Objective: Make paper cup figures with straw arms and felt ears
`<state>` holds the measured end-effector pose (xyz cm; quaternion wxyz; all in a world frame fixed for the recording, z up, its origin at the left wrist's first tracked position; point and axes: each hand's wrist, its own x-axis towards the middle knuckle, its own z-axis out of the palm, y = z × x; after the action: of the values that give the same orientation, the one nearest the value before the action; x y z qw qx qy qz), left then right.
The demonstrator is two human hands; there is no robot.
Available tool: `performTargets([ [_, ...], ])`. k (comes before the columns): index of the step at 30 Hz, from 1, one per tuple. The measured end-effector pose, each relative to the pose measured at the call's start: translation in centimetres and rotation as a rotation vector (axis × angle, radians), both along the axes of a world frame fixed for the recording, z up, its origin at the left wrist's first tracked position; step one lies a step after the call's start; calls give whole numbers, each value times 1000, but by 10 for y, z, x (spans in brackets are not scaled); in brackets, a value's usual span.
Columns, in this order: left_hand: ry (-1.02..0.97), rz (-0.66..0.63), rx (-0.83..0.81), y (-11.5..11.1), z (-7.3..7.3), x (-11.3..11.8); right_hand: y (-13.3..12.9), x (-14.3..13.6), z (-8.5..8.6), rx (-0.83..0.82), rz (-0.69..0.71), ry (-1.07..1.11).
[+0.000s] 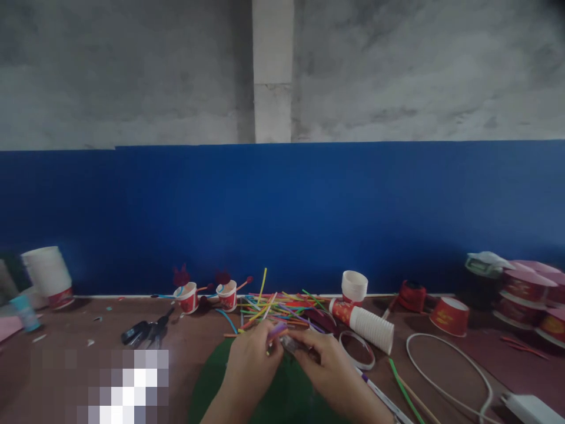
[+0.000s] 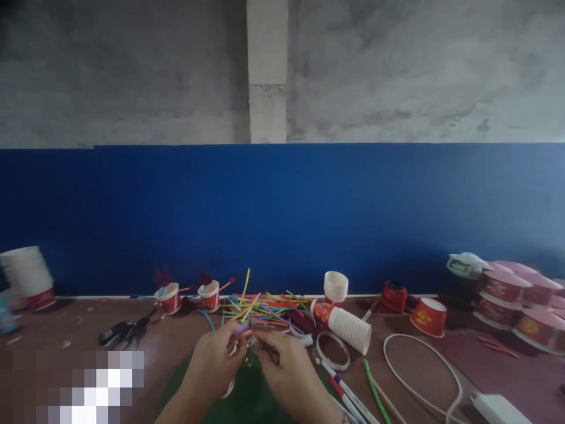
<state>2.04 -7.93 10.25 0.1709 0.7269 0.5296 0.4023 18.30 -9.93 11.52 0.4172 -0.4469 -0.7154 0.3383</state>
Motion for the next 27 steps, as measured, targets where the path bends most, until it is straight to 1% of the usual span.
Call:
performTargets([
  [1,-77,-20,-46,3,1,-2,2,3,1,-92,40,73],
  [4,-339,-138,-226,9,7,-11,7,15,5,-365,196,298],
  [6,-510,-196,-338,9,11,-16,11,23,7,-472,295,464],
  [8,-631,-243,-401,7,15,-19,13,28,8,-538,374,598],
  [10,-657,-308,-395,3,17,-19,16,30,5,-600,471,671],
  [13,-563,-435,-367,-2,15,-16,21,28,-7,-681,658,720],
  [16,-491,-560,-437,-4,11,-15,25,23,-18,-740,774,776],
  [18,-486,-597,-469,-4,9,-16,25,20,-22,-777,803,831],
  [21,-516,-620,-469,-3,8,-19,24,15,-23,-817,803,879],
  [24,-513,-641,-505,-4,10,-21,21,12,-21,-856,764,871],
  [27,-504,-586,-497,-5,13,-18,19,10,-19,-856,687,808],
])
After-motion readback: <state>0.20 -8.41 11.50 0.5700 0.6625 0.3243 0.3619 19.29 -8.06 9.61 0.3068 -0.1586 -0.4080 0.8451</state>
